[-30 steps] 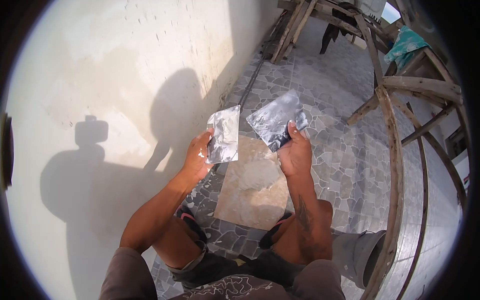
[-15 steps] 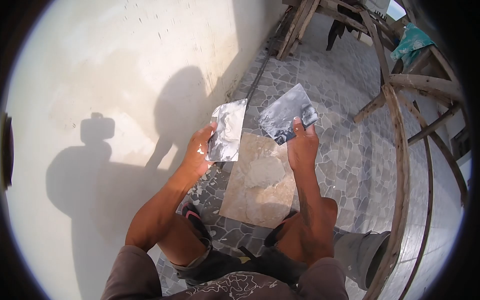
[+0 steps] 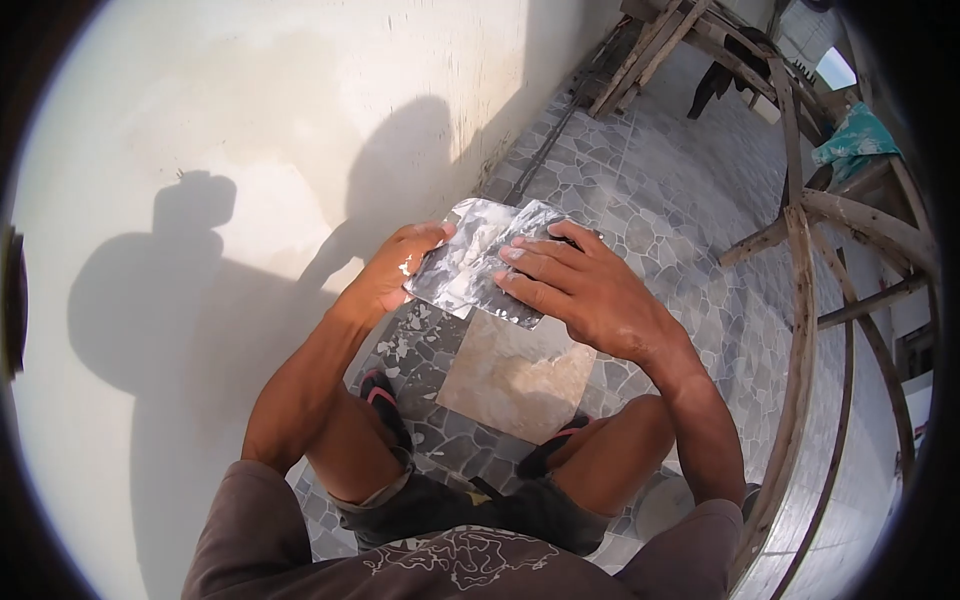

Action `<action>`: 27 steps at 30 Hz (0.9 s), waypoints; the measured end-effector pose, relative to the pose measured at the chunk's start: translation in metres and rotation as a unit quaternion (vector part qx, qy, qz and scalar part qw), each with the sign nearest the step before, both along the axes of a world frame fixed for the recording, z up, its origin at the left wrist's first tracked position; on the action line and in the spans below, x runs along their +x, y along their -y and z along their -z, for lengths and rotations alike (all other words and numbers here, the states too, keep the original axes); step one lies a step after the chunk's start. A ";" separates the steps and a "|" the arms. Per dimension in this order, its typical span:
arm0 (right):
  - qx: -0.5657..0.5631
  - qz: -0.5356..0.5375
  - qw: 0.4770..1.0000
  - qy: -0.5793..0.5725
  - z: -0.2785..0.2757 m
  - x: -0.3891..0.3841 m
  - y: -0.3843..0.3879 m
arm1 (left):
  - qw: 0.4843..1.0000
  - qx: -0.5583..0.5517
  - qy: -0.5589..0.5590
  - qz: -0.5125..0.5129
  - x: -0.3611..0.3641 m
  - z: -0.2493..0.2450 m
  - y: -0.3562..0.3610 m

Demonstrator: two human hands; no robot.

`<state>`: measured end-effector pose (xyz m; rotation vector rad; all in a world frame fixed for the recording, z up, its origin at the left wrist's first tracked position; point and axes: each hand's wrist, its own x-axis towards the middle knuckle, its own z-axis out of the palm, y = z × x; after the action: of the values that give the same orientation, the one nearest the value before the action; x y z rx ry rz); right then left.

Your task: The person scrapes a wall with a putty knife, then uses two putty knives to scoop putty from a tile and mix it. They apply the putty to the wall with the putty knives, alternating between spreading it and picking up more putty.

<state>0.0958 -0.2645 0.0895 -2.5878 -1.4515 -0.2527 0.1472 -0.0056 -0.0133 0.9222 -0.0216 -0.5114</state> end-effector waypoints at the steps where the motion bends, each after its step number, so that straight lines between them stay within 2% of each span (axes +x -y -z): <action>1: -0.011 -0.005 1.000 0.002 -0.001 0.002 -0.002 | 1.000 0.005 -0.001 -0.007 -0.002 -0.002 -0.002; 5: -0.037 -0.025 0.999 -0.017 -0.004 0.010 -0.004 | 1.000 -0.013 -0.003 0.000 -0.004 0.000 -0.008; 11: -0.076 -0.094 0.990 -0.065 -0.023 0.036 -0.014 | 0.999 0.033 -0.027 -0.011 -0.005 0.008 -0.010; 14: -0.123 -0.045 0.980 -0.149 -0.043 0.046 -0.014 | 0.999 0.002 -0.041 -0.013 -0.005 0.008 -0.009; 15: -0.111 -0.040 0.983 -0.140 -0.047 0.048 -0.011 | 0.999 -0.012 -0.047 -0.019 -0.006 0.007 -0.009; 18: -0.044 0.017 0.970 -0.239 -0.050 0.058 0.000 | 0.998 0.016 -0.044 -0.043 0.001 0.016 -0.019; 19: -0.014 0.019 0.959 -0.282 -0.052 0.063 0.002 | 0.999 -0.008 -0.035 -0.033 0.000 0.015 -0.022; 22: 0.041 0.108 0.923 -0.367 -0.053 0.067 0.013 | 0.998 -0.001 -0.016 -0.059 -0.003 0.012 -0.023; 25: 0.261 0.099 0.865 -0.416 -0.030 0.066 0.012 | 0.997 -0.003 -0.016 -0.081 -0.004 0.016 -0.030; 27: 0.345 0.074 0.832 -0.427 -0.012 0.072 0.011 | 0.997 -0.007 -0.014 -0.080 -0.005 0.014 -0.034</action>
<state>0.1677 -0.2760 0.1018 -1.7962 -0.6475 0.2961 0.1421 0.0284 -0.0276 0.8953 0.0728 -0.3748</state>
